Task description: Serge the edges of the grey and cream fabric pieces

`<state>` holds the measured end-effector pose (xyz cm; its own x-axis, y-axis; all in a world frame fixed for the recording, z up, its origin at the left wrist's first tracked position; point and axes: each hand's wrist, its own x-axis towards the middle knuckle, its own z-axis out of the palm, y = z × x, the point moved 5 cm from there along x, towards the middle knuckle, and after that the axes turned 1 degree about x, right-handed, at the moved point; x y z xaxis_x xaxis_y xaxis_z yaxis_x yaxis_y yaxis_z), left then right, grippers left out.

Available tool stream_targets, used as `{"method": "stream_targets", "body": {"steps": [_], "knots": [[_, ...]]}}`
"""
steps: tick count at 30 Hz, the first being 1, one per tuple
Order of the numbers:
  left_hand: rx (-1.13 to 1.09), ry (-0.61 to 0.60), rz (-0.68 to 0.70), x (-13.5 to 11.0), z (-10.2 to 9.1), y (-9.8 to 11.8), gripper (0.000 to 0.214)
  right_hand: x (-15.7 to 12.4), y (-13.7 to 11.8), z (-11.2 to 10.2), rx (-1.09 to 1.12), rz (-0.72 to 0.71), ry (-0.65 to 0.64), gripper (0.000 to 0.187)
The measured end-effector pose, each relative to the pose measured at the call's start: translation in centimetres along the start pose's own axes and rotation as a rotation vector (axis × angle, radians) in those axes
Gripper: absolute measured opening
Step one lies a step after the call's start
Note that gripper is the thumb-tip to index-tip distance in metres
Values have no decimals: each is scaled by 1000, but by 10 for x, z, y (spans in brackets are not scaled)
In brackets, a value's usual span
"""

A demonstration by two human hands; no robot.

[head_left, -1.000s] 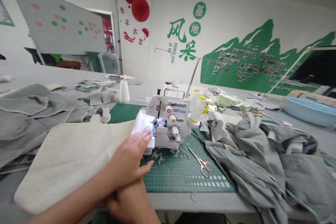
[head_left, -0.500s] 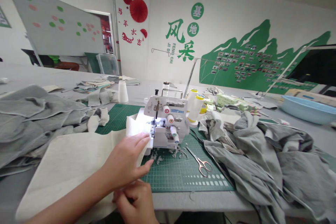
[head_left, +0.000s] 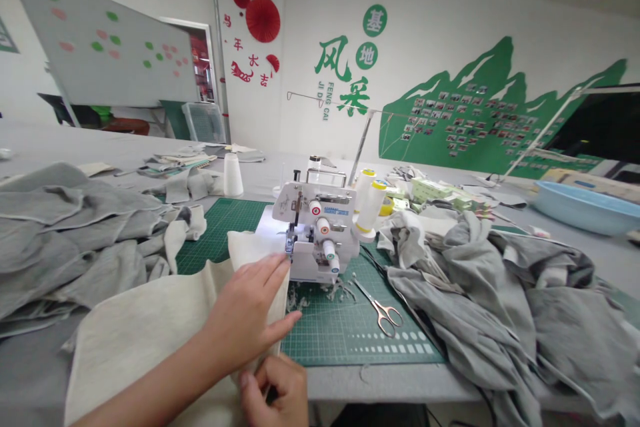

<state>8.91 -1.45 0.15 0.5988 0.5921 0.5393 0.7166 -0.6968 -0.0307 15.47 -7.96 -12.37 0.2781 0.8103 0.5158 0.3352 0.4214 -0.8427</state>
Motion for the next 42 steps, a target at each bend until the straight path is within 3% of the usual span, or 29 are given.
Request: {"method": "stream_targets", "body": {"steps": [15,23,32,42], "knots": [[18,47,-16,-31,-7,9,60,2,2,4,16,45,-50,15],[28,53,-33,-26,-1,6,57,3,2,4,71,117,-123,2],[85,41,-20,-18,3,5,56,14,-7,-2,127,112,-186,16],[-4,24,-14,-18,3,-2,61,9,1,-1,93,98,-144,10]]}}
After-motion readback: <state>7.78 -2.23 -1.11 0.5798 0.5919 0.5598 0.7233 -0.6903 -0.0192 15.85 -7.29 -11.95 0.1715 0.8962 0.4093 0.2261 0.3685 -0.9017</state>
